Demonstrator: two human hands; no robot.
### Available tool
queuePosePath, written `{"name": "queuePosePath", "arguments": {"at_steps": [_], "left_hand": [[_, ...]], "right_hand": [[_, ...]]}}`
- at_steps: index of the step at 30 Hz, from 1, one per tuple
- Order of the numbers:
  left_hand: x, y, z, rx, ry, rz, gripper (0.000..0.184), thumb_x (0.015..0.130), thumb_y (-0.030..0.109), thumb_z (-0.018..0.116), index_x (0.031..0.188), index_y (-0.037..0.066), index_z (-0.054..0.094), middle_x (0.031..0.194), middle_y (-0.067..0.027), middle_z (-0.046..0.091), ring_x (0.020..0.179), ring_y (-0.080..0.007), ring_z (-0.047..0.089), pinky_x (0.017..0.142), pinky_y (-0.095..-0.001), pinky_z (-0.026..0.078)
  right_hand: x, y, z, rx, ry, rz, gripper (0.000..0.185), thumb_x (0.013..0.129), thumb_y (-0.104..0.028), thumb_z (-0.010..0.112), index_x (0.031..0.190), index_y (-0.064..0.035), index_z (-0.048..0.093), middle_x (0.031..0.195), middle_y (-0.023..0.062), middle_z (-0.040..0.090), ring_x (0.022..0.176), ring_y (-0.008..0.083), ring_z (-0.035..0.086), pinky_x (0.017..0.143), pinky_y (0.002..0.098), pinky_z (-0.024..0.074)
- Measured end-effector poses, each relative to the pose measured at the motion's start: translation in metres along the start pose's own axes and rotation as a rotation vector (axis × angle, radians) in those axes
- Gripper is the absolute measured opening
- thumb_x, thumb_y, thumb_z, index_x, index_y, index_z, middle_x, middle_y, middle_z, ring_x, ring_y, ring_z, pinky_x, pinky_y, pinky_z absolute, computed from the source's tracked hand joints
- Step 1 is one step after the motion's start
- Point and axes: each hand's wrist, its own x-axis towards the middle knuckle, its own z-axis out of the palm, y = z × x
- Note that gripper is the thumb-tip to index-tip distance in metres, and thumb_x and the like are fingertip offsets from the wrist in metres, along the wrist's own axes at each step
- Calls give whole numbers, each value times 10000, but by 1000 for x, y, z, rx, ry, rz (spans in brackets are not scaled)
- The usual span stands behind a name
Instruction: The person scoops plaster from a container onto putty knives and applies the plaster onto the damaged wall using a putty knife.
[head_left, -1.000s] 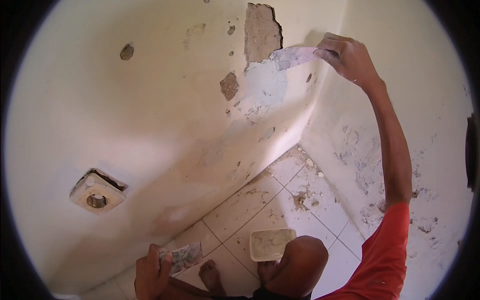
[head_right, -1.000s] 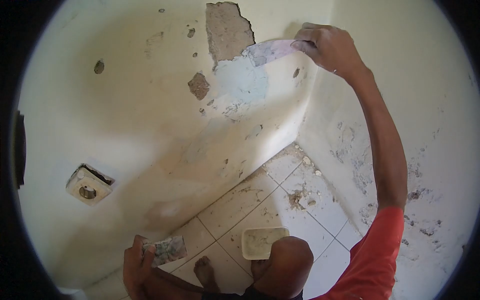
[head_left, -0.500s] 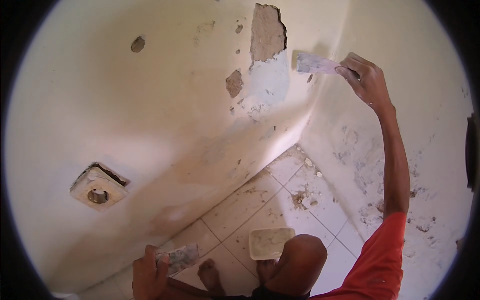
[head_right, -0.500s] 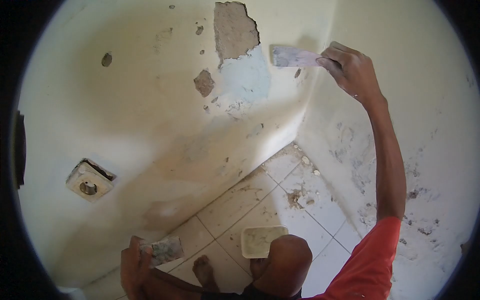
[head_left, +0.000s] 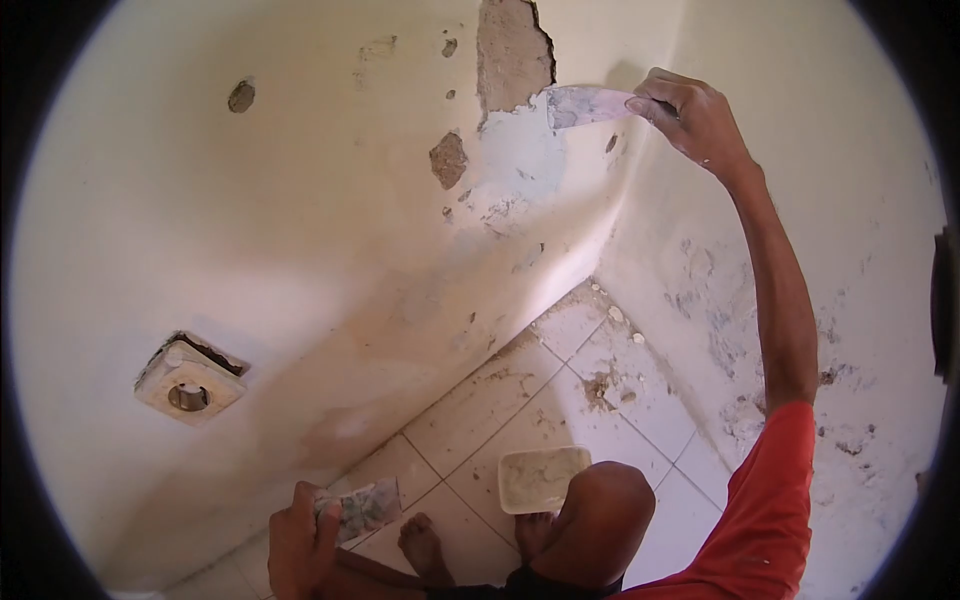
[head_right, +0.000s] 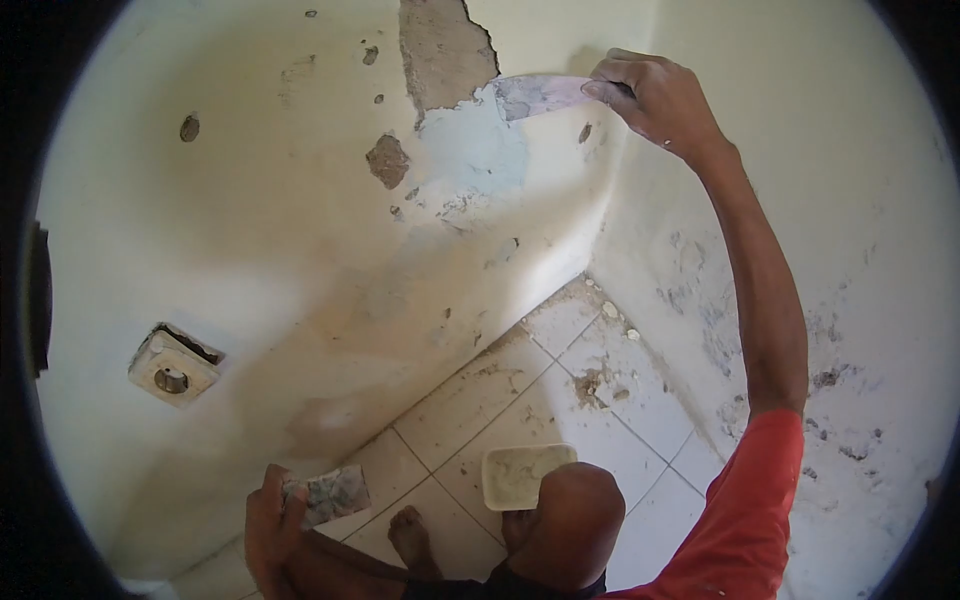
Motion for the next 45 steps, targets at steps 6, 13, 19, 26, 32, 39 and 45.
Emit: {"name": "queuePosePath", "arguments": {"at_steps": [6,13,19,26,32,39,45], "left_hand": [[-2,-11,-3,-3,-9,27,242,923,216,574,1019,1,519,701,-227,602,698,-449,620,628,-458,462],[0,-4,-4,22,1,52,239,928,228,573,1001,9,514,690,-224,589,666,-427,618,610,-444,455],[4,-9,0,7,-41,20,251,933,240,572,1019,11,515,679,-219,585,654,-419,618,604,-449,452],[5,-9,2,12,0,1,256,937,243,568,1028,10,515,672,-212,587,643,-413,611,599,-445,446],[4,0,-2,35,-32,12,219,939,218,575,1002,18,515,657,-212,592,647,-432,615,588,-466,450],[7,5,2,33,9,69,193,949,209,577,983,27,521,635,-212,591,643,-437,626,572,-471,455],[12,16,5,17,-71,17,213,953,223,571,996,21,520,646,-224,595,654,-460,612,586,-486,454]], "right_hand": [[-24,11,1,-3,58,55,225,935,-275,625,946,-63,699,865,76,655,783,302,630,702,404,503],[-57,17,27,442,25,152,230,941,-214,638,930,15,660,777,99,581,660,245,514,649,342,440],[-25,-5,56,579,-45,112,253,963,-195,612,877,42,599,746,60,517,659,161,478,636,326,417],[-24,10,70,257,55,137,251,947,-258,631,965,-11,666,824,123,597,719,309,542,713,384,465],[-53,35,67,223,103,187,247,942,-260,638,943,-15,666,823,119,609,719,314,562,699,380,476],[-81,18,61,702,-5,259,226,941,-190,647,907,34,641,749,86,552,651,169,470,640,326,429],[-55,-12,95,800,-65,285,239,944,-210,636,933,27,656,781,107,596,694,213,548,673,355,458]]}}
